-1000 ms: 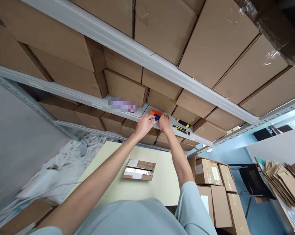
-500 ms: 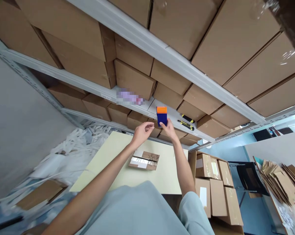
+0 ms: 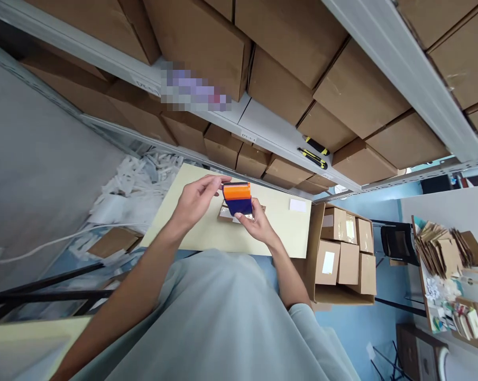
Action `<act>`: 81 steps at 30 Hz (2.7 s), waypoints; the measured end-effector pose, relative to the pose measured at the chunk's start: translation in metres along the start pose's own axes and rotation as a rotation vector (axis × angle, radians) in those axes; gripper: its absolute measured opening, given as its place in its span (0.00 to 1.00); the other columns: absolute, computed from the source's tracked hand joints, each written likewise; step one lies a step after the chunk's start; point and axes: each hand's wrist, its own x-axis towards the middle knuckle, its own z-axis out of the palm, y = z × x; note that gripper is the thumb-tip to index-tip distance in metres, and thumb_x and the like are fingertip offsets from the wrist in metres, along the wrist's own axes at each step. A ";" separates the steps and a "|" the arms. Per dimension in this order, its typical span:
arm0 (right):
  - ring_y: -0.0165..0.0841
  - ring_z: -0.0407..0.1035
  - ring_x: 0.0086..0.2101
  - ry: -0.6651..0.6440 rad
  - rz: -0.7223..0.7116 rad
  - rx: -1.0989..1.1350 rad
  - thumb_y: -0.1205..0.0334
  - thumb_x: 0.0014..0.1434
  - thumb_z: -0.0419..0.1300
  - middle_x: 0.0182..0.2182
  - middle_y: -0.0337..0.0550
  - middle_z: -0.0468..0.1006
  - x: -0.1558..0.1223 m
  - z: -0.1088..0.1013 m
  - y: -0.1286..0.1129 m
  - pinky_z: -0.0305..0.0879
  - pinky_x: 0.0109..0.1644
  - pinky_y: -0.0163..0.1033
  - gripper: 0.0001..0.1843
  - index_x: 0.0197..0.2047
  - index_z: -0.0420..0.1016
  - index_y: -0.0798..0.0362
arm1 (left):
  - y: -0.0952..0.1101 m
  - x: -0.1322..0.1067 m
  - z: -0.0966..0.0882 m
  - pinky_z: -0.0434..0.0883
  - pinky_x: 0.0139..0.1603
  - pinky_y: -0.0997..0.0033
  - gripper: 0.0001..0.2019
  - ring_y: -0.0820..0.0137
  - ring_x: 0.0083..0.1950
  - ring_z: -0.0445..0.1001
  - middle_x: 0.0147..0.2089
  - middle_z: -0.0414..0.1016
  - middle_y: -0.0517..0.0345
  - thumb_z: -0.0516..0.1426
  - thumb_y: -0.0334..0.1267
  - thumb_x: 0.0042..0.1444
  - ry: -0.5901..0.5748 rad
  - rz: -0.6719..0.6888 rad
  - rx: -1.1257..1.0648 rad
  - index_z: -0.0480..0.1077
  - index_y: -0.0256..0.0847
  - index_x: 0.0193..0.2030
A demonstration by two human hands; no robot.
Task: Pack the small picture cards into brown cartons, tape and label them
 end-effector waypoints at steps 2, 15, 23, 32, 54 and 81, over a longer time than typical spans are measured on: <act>0.43 0.74 0.54 -0.027 0.007 -0.066 0.33 0.71 0.63 0.55 0.50 0.78 -0.009 -0.001 0.000 0.72 0.66 0.50 0.31 0.62 0.69 0.48 | 0.005 0.000 -0.005 0.80 0.52 0.62 0.29 0.55 0.56 0.83 0.53 0.87 0.46 0.61 0.68 0.66 -0.020 -0.020 -0.009 0.85 0.42 0.47; 0.44 0.75 0.50 -0.182 0.113 -0.257 0.38 0.70 0.64 0.53 0.51 0.80 -0.025 -0.023 0.008 0.72 0.58 0.49 0.27 0.60 0.70 0.49 | -0.020 -0.007 -0.017 0.80 0.48 0.61 0.20 0.58 0.46 0.83 0.44 0.87 0.49 0.68 0.58 0.60 -0.133 -0.089 0.058 0.84 0.42 0.42; 0.43 0.76 0.40 -0.273 0.323 -0.362 0.32 0.68 0.64 0.41 0.45 0.83 -0.023 -0.035 0.017 0.71 0.46 0.44 0.29 0.53 0.76 0.49 | -0.090 -0.030 0.005 0.84 0.50 0.58 0.17 0.58 0.44 0.84 0.41 0.86 0.48 0.71 0.54 0.57 0.009 -0.277 -0.062 0.83 0.40 0.40; 0.36 0.70 0.31 -0.555 0.530 -0.550 0.32 0.69 0.63 0.33 0.40 0.80 -0.014 -0.091 0.017 0.63 0.37 0.39 0.28 0.48 0.76 0.50 | -0.159 -0.040 -0.015 0.85 0.48 0.61 0.14 0.64 0.39 0.83 0.39 0.84 0.54 0.69 0.48 0.57 0.324 -0.436 -0.053 0.81 0.39 0.40; 0.35 0.75 0.34 -0.715 0.604 -0.459 0.33 0.61 0.69 0.37 0.42 0.83 0.069 -0.097 0.098 0.69 0.37 0.36 0.32 0.47 0.82 0.56 | -0.262 -0.033 0.033 0.83 0.46 0.63 0.10 0.66 0.38 0.83 0.35 0.80 0.55 0.64 0.44 0.58 0.527 -0.689 -0.248 0.74 0.40 0.39; 0.36 0.74 0.31 -0.707 0.508 -0.534 0.39 0.62 0.75 0.33 0.43 0.85 0.044 -0.114 0.114 0.63 0.37 0.37 0.23 0.41 0.83 0.52 | -0.240 -0.031 0.044 0.77 0.49 0.61 0.08 0.65 0.36 0.76 0.41 0.83 0.52 0.67 0.40 0.59 0.319 -0.456 0.390 0.87 0.41 0.42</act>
